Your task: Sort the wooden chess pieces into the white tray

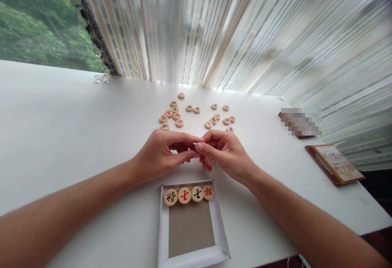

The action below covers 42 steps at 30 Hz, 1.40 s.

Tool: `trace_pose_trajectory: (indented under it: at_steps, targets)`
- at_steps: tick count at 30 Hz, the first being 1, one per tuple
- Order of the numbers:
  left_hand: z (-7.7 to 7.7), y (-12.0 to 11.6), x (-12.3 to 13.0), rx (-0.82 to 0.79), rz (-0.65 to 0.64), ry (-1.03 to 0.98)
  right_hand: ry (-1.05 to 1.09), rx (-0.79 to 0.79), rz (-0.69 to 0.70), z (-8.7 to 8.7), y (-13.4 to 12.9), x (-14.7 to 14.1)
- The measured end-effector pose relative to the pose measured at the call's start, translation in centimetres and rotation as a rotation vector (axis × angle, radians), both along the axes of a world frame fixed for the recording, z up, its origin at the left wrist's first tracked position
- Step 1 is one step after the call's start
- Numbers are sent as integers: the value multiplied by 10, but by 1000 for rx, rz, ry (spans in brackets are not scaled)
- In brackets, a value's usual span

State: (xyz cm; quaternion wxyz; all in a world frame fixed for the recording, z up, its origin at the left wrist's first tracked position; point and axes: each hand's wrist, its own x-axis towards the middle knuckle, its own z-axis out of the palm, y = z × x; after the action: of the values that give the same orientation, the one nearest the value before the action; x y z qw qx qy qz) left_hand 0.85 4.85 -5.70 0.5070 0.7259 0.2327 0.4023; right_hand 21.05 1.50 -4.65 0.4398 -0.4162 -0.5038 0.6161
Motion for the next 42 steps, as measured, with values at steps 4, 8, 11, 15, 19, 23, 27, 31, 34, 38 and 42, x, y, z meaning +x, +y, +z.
trace_pose_trajectory:
  at_steps: [4,8,11,15,19,23,27,31,34,38,42]
  targets:
    - [-1,0,0,-35,8,-10,4,6,22,1,1,2]
    - [-4,0,0,-66,12,-14,22,24,35,0,2,3]
    - [-5,1,0,-71,15,-26,27,34,41,0,2,3]
    - [-4,1,0,-64,7,-51,31,50,48,-1,2,3]
    - [-1,3,0,-85,10,-62,26,59,72,0,4,6]
    - [0,4,1,-148,26,-85,22,67,83,1,5,7]
    - [-1,4,1,-190,30,-95,39,90,80,0,5,6]
    - [-2,4,1,-223,22,-92,8,82,57,-3,4,5]
    - [-2,5,0,-234,5,-98,2,89,36,-7,3,4]
    - [-2,6,0,-245,-3,-81,-31,138,-26,-13,3,3]
    - [-1,7,-1,-246,5,-70,-74,185,-61,-16,2,3]
